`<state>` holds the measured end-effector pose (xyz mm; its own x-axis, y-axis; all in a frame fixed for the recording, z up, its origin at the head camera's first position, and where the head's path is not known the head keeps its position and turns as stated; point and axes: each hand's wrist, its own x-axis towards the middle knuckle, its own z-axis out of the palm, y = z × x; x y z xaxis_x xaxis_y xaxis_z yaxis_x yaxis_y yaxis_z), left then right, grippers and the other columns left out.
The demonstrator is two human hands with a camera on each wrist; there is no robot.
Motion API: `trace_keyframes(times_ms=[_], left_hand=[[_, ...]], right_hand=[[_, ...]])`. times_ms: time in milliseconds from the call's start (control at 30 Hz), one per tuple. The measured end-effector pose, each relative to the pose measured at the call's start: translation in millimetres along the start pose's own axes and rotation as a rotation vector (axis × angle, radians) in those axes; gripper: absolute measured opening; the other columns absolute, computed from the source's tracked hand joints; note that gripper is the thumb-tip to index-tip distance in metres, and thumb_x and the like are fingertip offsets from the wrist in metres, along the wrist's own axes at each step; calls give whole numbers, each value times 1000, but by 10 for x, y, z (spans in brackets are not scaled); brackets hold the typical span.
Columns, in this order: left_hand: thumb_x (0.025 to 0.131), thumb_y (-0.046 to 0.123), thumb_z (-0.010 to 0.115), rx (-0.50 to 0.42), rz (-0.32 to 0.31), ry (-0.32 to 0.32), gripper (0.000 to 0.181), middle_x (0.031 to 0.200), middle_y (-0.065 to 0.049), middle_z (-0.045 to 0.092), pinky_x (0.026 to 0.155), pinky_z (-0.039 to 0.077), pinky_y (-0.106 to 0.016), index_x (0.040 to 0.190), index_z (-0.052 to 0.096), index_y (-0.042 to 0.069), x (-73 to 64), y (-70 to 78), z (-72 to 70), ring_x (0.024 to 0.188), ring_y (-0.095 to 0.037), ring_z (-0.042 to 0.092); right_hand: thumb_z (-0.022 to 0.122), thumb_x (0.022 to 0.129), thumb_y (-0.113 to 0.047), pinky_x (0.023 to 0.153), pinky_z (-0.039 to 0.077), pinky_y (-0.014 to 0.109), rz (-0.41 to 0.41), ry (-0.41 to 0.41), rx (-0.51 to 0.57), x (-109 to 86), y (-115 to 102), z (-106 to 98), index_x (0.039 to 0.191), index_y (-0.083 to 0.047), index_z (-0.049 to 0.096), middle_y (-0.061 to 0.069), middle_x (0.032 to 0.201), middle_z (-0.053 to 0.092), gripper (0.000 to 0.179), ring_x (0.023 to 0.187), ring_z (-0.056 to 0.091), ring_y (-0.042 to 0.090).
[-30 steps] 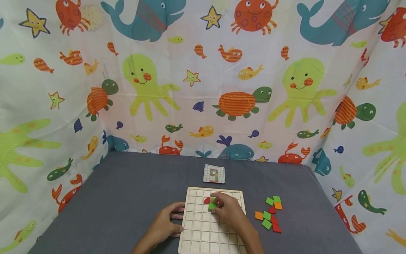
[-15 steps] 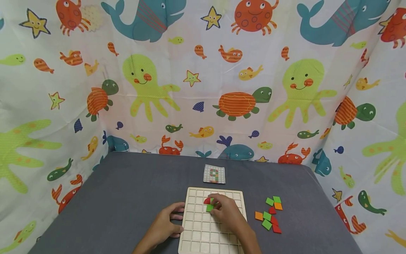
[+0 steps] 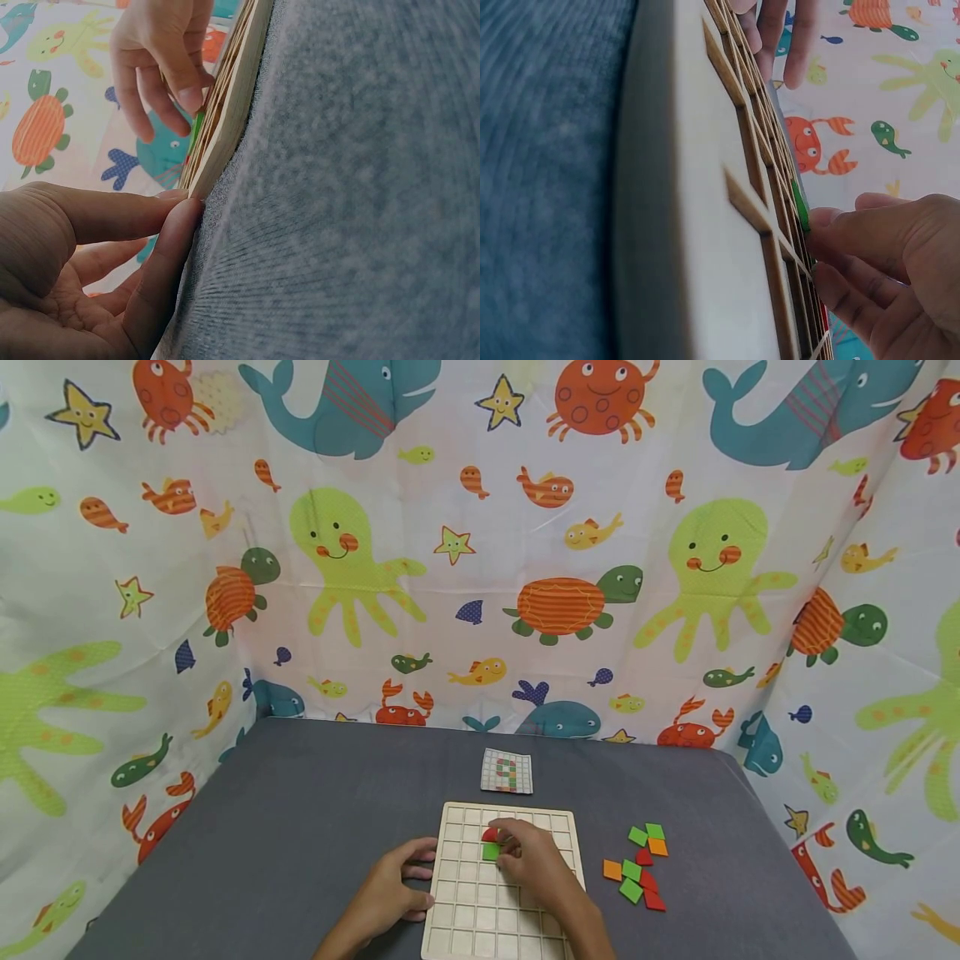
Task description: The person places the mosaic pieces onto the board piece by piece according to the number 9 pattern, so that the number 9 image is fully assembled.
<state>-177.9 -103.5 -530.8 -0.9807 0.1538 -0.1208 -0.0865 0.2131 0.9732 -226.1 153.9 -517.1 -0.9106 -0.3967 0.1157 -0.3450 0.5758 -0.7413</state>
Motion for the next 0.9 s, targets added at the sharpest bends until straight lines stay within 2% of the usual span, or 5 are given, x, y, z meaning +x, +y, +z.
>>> trace_keyframes(times_ms=[567, 733, 900], left_hand=[[71, -22, 79, 5, -15, 4, 80, 133, -16, 63, 57, 63, -39, 144, 61, 5, 1, 24, 4, 110, -27, 66], [72, -22, 79, 7, -21, 4, 80, 134, -15, 63, 58, 63, -39, 144, 61, 5, 4, 32, 3, 111, -27, 66], [72, -22, 79, 4, -16, 1, 80, 134, -16, 63, 58, 64, -39, 144, 61, 5, 2, 28, 3, 111, -28, 66]], right_hand=[[79, 89, 5, 78, 60, 29, -13, -2, 35, -11, 4, -9, 136, -5, 67, 7, 109, 74, 49, 93, 75, 22], [79, 89, 4, 79, 61, 31, -6, 40, 39, -17, 42, -53, 134, -5, 69, 8, 109, 75, 47, 93, 75, 21], [80, 90, 2, 80, 61, 31, 45, 102, 35, -43, 113, -144, 135, -9, 70, 6, 109, 75, 47, 94, 74, 19]])
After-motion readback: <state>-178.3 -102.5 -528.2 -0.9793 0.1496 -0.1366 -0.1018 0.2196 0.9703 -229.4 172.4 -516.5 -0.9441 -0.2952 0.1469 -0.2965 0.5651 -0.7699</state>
